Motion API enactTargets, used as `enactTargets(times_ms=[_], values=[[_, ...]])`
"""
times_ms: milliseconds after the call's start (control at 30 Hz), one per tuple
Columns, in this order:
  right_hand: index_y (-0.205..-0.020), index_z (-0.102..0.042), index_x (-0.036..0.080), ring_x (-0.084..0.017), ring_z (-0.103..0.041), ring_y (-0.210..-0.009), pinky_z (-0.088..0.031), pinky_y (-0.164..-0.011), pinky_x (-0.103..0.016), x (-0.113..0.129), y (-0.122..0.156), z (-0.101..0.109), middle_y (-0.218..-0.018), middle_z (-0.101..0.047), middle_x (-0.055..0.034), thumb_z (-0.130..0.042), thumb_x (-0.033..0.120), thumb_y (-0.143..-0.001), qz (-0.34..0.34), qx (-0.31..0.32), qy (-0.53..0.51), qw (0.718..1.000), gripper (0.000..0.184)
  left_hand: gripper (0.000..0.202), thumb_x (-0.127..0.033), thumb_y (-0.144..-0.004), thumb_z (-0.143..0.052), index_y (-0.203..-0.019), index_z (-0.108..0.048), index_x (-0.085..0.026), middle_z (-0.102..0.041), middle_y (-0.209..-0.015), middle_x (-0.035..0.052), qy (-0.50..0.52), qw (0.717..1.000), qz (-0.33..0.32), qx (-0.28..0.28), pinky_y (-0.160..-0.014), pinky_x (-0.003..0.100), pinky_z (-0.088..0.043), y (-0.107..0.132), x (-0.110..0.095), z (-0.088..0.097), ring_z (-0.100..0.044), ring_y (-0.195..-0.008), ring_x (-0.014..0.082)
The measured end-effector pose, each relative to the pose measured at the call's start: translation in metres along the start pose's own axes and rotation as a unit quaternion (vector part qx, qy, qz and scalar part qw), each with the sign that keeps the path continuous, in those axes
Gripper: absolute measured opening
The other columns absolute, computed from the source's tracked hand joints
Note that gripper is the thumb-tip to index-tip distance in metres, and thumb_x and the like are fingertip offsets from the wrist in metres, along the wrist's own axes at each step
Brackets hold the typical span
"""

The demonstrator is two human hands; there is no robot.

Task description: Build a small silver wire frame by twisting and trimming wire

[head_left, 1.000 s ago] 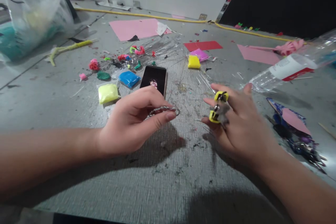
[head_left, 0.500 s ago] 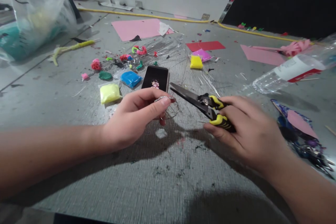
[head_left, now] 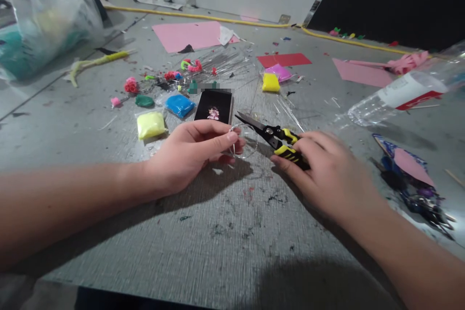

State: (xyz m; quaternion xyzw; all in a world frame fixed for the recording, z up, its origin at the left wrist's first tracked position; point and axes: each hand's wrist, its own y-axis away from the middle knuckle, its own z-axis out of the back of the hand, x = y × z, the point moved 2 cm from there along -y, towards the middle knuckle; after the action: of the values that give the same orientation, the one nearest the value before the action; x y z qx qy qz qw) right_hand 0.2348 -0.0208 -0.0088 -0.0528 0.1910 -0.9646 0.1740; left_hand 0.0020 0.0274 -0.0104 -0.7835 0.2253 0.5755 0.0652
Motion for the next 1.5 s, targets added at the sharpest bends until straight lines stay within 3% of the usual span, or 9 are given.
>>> enactTargets(times_ms=[233, 400, 467, 567, 833, 933, 1033, 1300, 1500], values=[[-0.083, -0.063, 0.018, -0.030, -0.057, -0.084, -0.047, -0.072, -0.042, -0.002, 0.001, -0.009, -0.087, -0.065, -0.0117, -0.061, 0.054, -0.093, -0.036, 0.051, 0.032, 0.998, 0.037, 0.016, -0.004, -0.080, -0.075, -0.070, -0.069, -0.014, -0.078, -0.081, 0.0020, 0.093, 0.995, 0.026, -0.008, -0.076, 0.020, -0.059, -0.001, -0.001, -0.006, -0.075, -0.082, 0.0120], [-0.093, -0.067, 0.016, -0.033, -0.061, -0.108, -0.048, -0.094, -0.050, 0.012, -0.003, 0.005, -0.107, -0.069, -0.0169, -0.056, 0.041, -0.097, -0.022, -0.044, -0.146, 0.988, 0.027, 0.024, 0.002, -0.073, -0.077, -0.063, -0.061, -0.014, -0.078, -0.084, 0.0006, 0.149, 0.987, 0.064, -0.018, -0.075, 0.018, -0.059, 0.002, 0.000, -0.007, -0.076, -0.084, 0.0119], [-0.097, -0.067, 0.019, -0.026, -0.066, -0.100, -0.052, -0.089, -0.044, 0.024, -0.004, 0.010, -0.102, -0.071, -0.0121, -0.054, 0.037, -0.098, -0.047, -0.043, -0.294, 0.954, 0.022, 0.027, 0.003, -0.073, -0.077, -0.061, -0.059, -0.014, -0.077, -0.084, 0.0001, 0.161, 0.984, 0.071, -0.008, -0.075, 0.016, -0.058, 0.003, 0.001, -0.008, -0.076, -0.085, 0.0105], [-0.110, -0.067, 0.019, -0.020, -0.069, -0.085, -0.056, -0.074, -0.036, 0.043, -0.005, 0.005, -0.099, -0.073, -0.0081, -0.057, 0.042, -0.098, -0.136, 0.047, -0.505, 0.851, 0.028, 0.028, 0.002, -0.072, -0.078, -0.060, -0.059, -0.014, -0.077, -0.085, 0.0002, 0.165, 0.983, 0.082, 0.011, -0.077, 0.016, -0.058, 0.006, 0.002, -0.011, -0.075, -0.083, 0.0095], [-0.094, -0.065, 0.020, -0.014, -0.064, -0.071, -0.053, -0.064, -0.030, 0.052, -0.007, -0.002, -0.080, -0.068, -0.0008, -0.064, 0.027, -0.090, -0.206, 0.067, -0.639, 0.739, 0.009, 0.027, -0.005, -0.068, -0.083, -0.064, -0.057, -0.014, -0.073, -0.076, 0.0004, 0.069, 0.996, 0.046, 0.031, -0.067, 0.019, -0.054, 0.007, 0.000, -0.012, -0.068, -0.065, 0.0086], [-0.092, -0.065, 0.020, -0.014, -0.064, -0.071, -0.053, -0.063, -0.030, 0.051, -0.006, -0.005, -0.080, -0.068, -0.0005, -0.066, 0.025, -0.086, -0.240, 0.076, -0.690, 0.679, 0.008, 0.027, -0.009, -0.070, -0.084, -0.067, -0.058, -0.015, -0.071, -0.065, 0.0007, 0.022, 0.998, 0.059, 0.026, -0.062, 0.019, -0.052, 0.007, 0.001, -0.011, -0.066, -0.062, 0.0097], [-0.090, -0.066, 0.020, -0.014, -0.064, -0.074, -0.054, -0.065, -0.030, 0.051, -0.005, -0.007, -0.080, -0.068, -0.0007, -0.069, 0.024, -0.083, -0.251, 0.076, -0.720, 0.643, 0.008, 0.027, -0.010, -0.071, -0.084, -0.067, -0.058, -0.015, -0.072, -0.065, 0.0019, 0.019, 0.996, 0.081, 0.021, -0.064, 0.020, -0.054, 0.006, 0.002, -0.010, -0.069, -0.064, 0.0111], [-0.090, -0.069, 0.019, -0.012, -0.064, -0.064, -0.052, -0.058, -0.028, 0.049, -0.004, -0.002, -0.076, -0.069, -0.0003, -0.070, 0.026, -0.085, -0.267, 0.107, -0.685, 0.670, 0.008, 0.013, -0.008, -0.076, -0.079, -0.074, -0.067, -0.014, -0.073, -0.073, 0.0041, 0.018, 0.991, 0.103, 0.079, -0.073, 0.025, -0.058, 0.002, 0.001, -0.013, -0.069, -0.068, 0.0123], [-0.086, -0.068, 0.018, -0.012, -0.064, -0.062, -0.052, -0.056, -0.027, 0.047, -0.004, -0.004, -0.075, -0.069, -0.0013, -0.073, 0.029, -0.082, -0.287, 0.117, -0.674, 0.671, 0.012, 0.005, -0.008, -0.077, -0.077, -0.080, -0.077, -0.013, -0.076, -0.079, 0.0071, 0.005, 0.989, 0.116, 0.093, -0.077, 0.027, -0.059, 0.001, 0.002, -0.012, -0.070, -0.072, 0.0135]])
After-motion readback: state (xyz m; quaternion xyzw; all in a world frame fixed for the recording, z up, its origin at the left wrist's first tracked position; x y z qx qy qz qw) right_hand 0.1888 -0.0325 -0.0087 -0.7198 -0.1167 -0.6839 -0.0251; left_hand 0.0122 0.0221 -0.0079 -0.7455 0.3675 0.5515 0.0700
